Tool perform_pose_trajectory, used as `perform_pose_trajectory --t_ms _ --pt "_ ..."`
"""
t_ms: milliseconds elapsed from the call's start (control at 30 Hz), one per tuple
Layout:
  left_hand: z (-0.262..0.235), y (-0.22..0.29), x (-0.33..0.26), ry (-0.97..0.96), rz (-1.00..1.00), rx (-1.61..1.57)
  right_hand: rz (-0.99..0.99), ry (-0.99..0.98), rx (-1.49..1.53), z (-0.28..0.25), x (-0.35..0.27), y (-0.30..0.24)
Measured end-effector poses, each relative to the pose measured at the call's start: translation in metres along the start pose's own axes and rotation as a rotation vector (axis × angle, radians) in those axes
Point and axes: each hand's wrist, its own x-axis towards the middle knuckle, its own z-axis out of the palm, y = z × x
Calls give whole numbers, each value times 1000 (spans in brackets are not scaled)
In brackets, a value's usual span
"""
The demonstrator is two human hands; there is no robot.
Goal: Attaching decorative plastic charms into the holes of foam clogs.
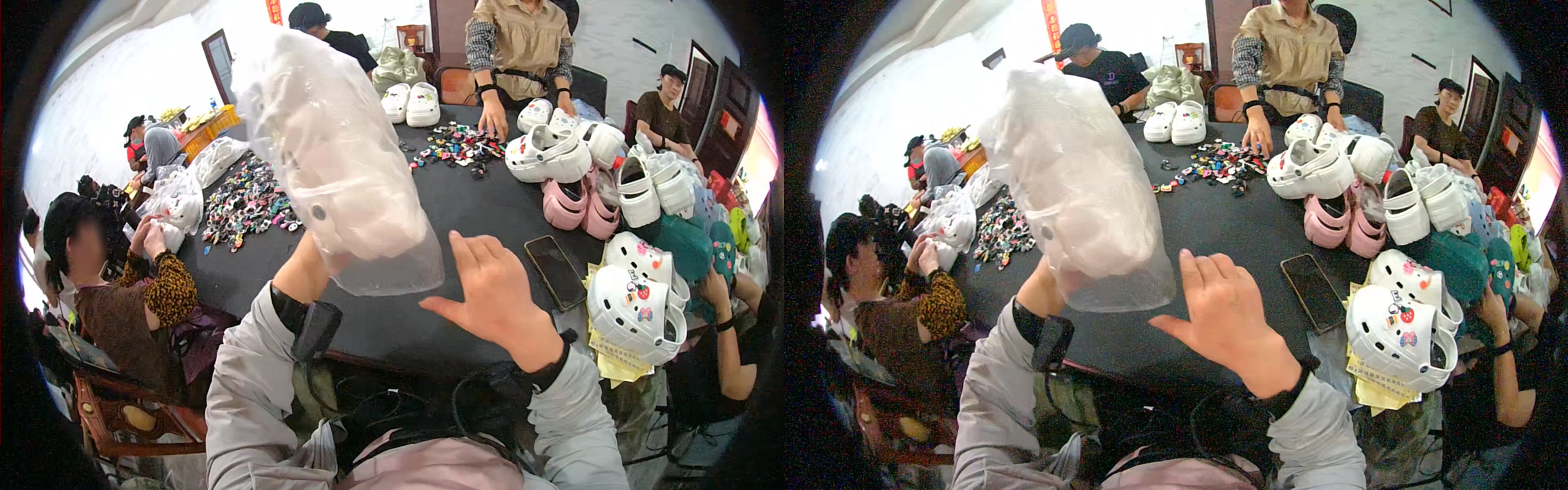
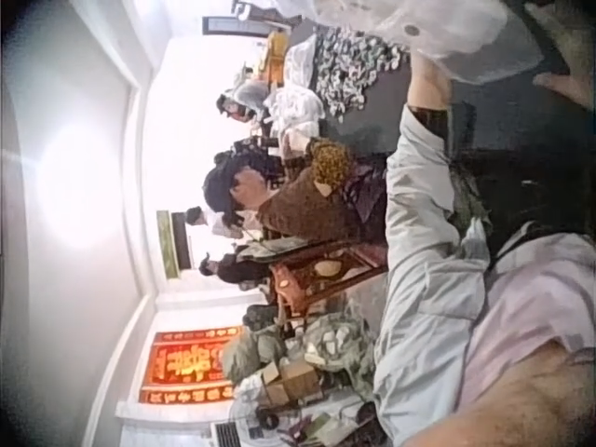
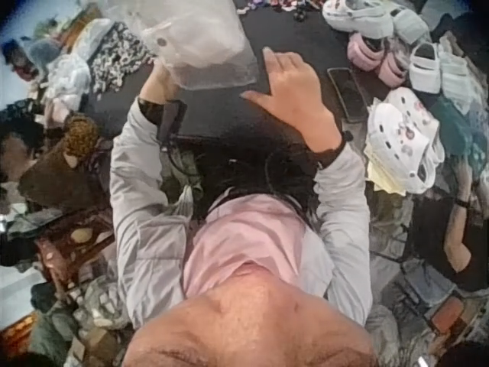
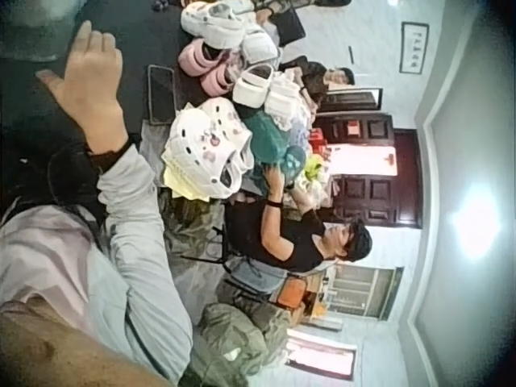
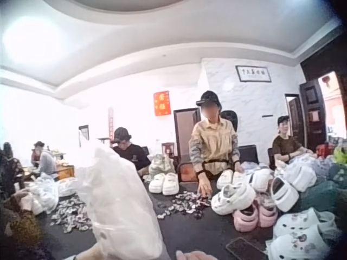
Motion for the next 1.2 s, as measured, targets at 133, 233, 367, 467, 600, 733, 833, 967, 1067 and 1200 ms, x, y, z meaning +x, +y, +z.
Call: perform_pose_trajectory --t_ms 133,233,367,467,600,733,833,967,1067,1200 --pt "17 22 -11 -64 62 109 -60 -52 -110 4 7 5" --pt "19 34 -19 -133 114 184 59 -104 -251 -9 2 25" --pt "15 46 -36 -214 169 330 188 231 -230 -30 -4 66" --pt "9 54 -53 -191 274 422 99 262 -164 -40 -22 75" --pt "-10 60 -73 -8 231 579 231 5 -91 -86 -56 79" --pt "-19 67 -86 149 422 760 682 119 334 -123 -67 82" --pt "-20 76 -87 169 474 866 592 107 386 -116 -71 65" --pt "-22 85 -87 119 243 883 396 -17 115 -81 -73 35" --pt "-29 87 -86 171 287 841 592 -14 354 -57 -63 32" --pt "-45 83 -87 163 403 850 327 273 59 -52 -49 58"
